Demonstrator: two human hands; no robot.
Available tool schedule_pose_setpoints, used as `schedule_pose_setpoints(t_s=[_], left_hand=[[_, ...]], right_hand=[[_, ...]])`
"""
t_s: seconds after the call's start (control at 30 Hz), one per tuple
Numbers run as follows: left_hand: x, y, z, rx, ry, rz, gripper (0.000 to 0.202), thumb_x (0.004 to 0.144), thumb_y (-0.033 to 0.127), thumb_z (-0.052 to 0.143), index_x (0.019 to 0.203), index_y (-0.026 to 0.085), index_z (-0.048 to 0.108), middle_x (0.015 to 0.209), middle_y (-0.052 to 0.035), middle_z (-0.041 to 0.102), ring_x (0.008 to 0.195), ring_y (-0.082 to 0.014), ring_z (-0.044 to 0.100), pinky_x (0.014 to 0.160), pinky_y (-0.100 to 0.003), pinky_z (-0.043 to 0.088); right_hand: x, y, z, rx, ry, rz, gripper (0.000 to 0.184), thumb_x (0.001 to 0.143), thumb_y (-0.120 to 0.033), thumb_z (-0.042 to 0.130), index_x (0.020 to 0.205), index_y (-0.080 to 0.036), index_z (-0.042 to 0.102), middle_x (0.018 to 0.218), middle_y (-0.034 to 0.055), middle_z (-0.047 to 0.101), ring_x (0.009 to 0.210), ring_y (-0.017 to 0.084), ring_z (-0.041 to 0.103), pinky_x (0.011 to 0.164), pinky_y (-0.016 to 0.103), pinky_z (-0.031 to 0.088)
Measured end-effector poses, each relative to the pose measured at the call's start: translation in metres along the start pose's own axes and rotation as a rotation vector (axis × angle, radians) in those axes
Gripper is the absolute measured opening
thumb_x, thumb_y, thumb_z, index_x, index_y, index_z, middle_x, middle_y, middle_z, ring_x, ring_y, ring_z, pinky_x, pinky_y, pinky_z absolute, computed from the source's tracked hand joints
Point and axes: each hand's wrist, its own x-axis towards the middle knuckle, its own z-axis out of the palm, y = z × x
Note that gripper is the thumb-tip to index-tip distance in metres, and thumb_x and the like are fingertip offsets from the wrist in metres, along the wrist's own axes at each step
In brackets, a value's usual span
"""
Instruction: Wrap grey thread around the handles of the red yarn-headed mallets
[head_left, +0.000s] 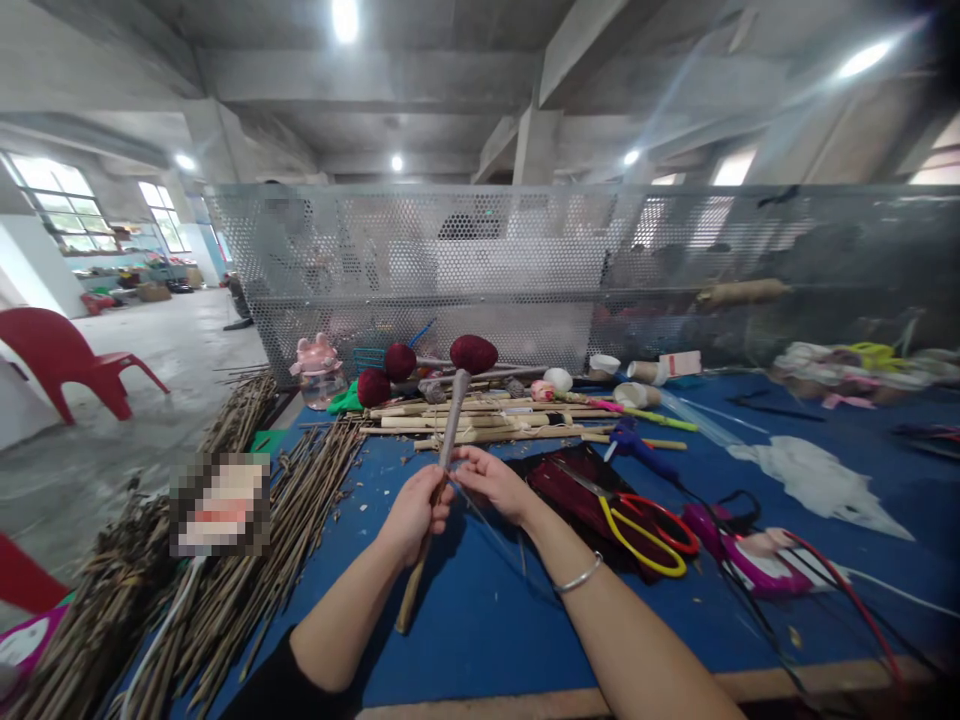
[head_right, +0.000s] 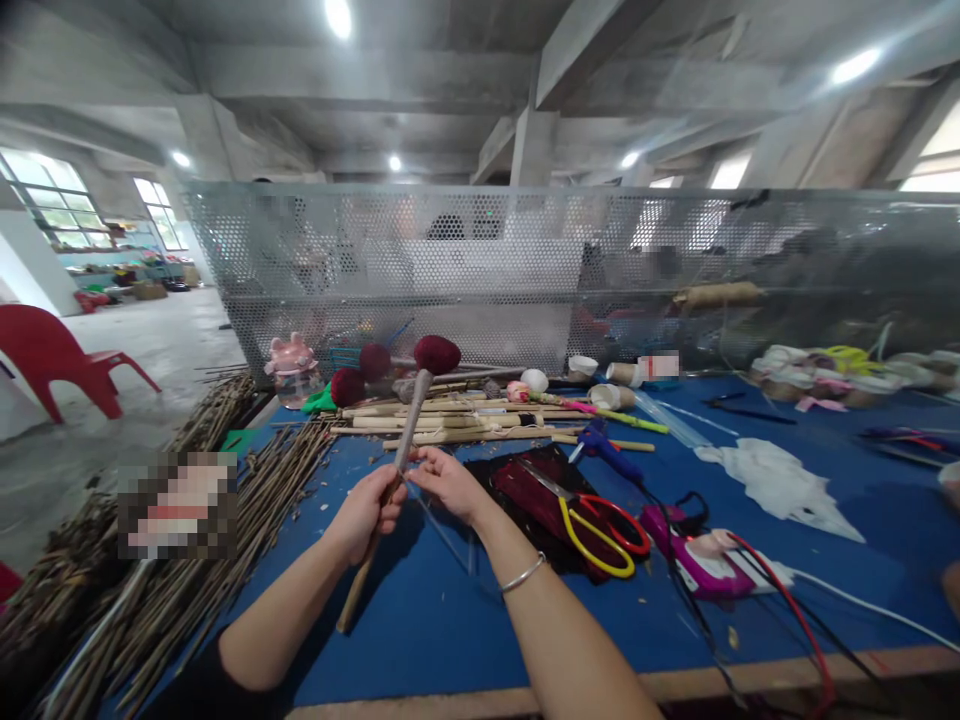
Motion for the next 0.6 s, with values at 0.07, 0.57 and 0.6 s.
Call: schedule_pose_setpoints(t_s=[0.07, 0.57, 0.6], left_hand=[[-0.002, 0.006, -0.002, 0.018, 0.006, 0.013, 0.033, 0.074, 0.048, 0.052, 0.086, 0.017, 0.049, 0.055, 0.0083, 0.035, 0.036, -0.0009, 0.02, 0.035, -0.013, 0.012], [0.001, 0.014, -0.029, 0.917, 0.369, 0.506, 0.03, 0.083, 0.033, 0.041, 0.083, 0.014, 0.064, 0.059, -0.0025, 0.056, 0.055, -0.0135, 0.046, 0.055, -0.023, 0.031], [0.002, 0.014, -0.031, 0.924, 0.392, 0.502, 0.03, 0.083, 0.033, 0.041, 0.083, 0.015, 0.064, 0.058, -0.0025, 0.056, 0.054, -0.0136, 0.046, 0.055, -0.023, 0.03]], right_hand=[[-0.002, -0.008, -0.002, -0.031, 0.118, -0.056, 0.044, 0.068, -0.044, 0.067, 0.101, -0.019, 0.051, 0.072, -0.0023, 0.053, 0.055, 0.007, 0.045, 0.05, 0.019, 0.034], [-0.07, -0.083, 0.008, -0.052, 0.131, 0.059, 0.028, 0.075, -0.044, 0.059, 0.077, -0.017, 0.053, 0.049, -0.0085, 0.024, 0.04, 0.004, 0.015, 0.037, 0.019, 0.011], [-0.077, -0.087, -0.002, -0.071, 0.169, 0.035, 0.027, 0.075, -0.044, 0.059, 0.076, -0.018, 0.052, 0.05, -0.0081, 0.025, 0.04, 0.005, 0.016, 0.037, 0.019, 0.013]])
